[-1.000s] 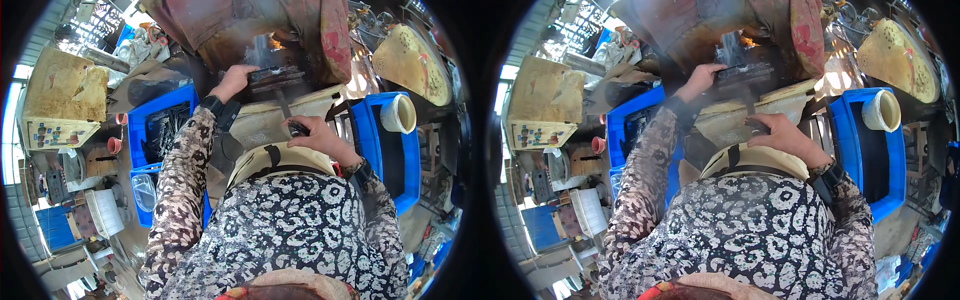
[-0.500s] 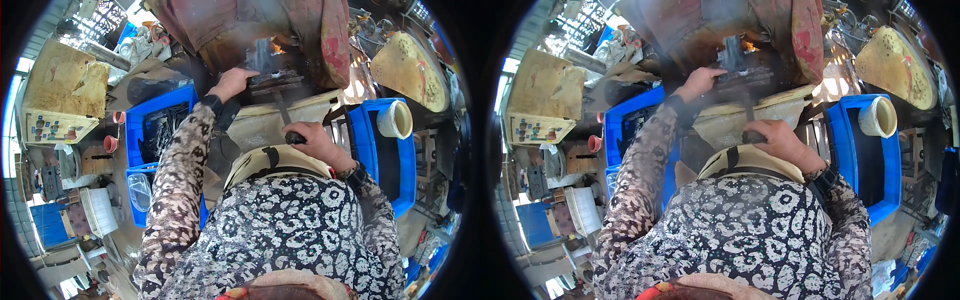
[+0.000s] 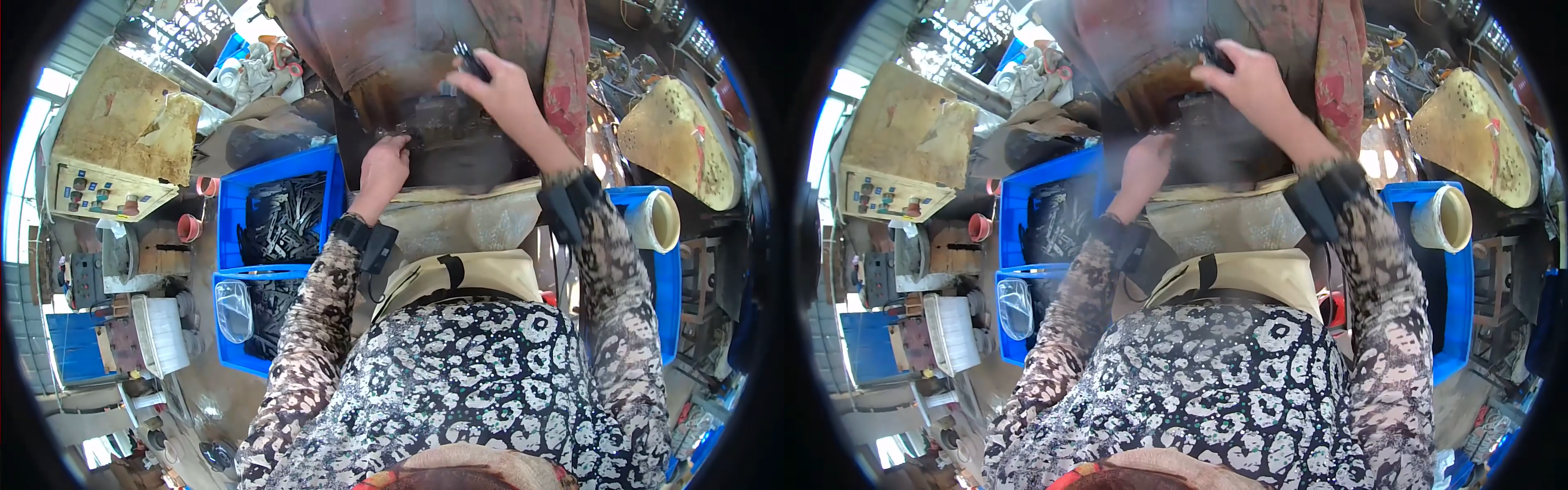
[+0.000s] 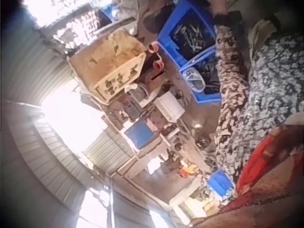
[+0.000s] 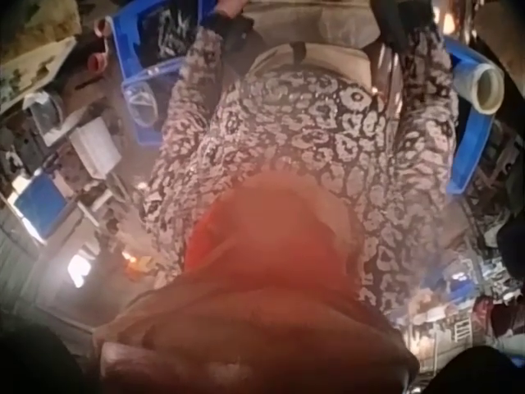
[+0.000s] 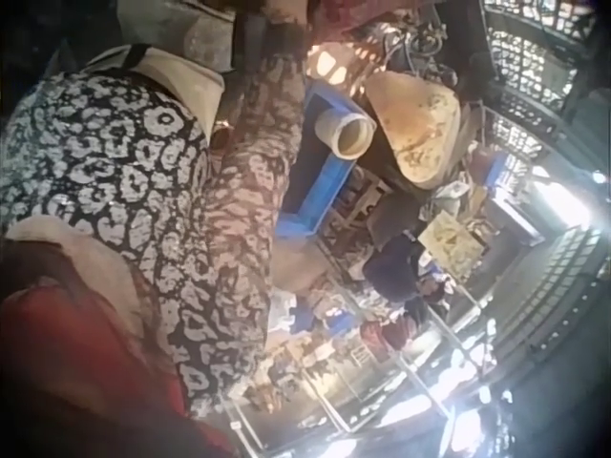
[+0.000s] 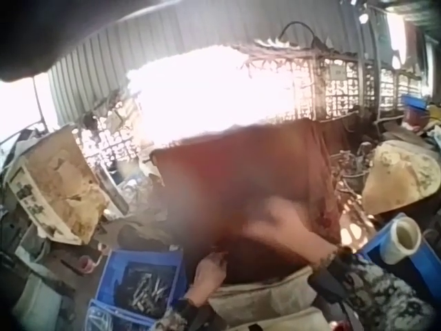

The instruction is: Grinding small metal components on a stationary bench grinder.

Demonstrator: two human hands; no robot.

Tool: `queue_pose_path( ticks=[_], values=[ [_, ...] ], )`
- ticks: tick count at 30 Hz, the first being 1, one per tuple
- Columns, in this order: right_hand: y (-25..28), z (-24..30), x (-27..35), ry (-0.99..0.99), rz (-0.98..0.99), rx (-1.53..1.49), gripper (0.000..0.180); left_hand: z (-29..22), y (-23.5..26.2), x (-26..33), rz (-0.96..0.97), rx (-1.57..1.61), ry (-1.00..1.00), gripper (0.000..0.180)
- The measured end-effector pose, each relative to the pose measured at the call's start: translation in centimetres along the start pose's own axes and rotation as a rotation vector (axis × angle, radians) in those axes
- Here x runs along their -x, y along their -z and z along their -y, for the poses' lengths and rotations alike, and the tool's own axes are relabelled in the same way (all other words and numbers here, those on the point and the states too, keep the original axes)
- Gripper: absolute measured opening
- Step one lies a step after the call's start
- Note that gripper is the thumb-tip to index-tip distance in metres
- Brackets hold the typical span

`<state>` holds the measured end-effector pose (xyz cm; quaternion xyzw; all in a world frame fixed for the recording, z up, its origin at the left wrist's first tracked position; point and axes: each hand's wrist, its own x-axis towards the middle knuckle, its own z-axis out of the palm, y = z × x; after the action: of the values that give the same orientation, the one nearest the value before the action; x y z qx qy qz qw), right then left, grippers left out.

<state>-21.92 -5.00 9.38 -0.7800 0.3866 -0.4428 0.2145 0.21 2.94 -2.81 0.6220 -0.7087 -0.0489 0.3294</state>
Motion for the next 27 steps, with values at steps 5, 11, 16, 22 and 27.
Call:
queue_pose_path(
  ticks=[5, 11, 16, 22, 27],
  values=[
    [-2.0, -3.4, -7.2, -0.012, -0.078, 0.080, 0.047, -0.1, 0.2, 0.2, 0.009, -0.031, 0.013, 0.018],
    [-3.7, -6.5, -11.4, -0.076, -0.021, 0.162, 0.042, -0.5, 0.6, 0.3, 0.075, -0.026, 0.091, 0.019],
    [-3.8, -7.0, -12.7, -0.074, -0.043, 0.219, 0.041, -1.0, 0.4, 0.4, 0.053, -0.010, 0.087, 0.018],
    [-3.9, -6.8, -13.3, -0.156, 0.001, 0.118, 0.043, -0.8, 0.2, 0.3, 0.068, -0.041, 0.086, 0.018],
    [-4.1, -6.1, -11.0, -0.222, -0.058, -0.077, 0.035, -0.8, 0.4, 0.5, 0.069, -0.086, 0.064, 0.018]
  ],
)
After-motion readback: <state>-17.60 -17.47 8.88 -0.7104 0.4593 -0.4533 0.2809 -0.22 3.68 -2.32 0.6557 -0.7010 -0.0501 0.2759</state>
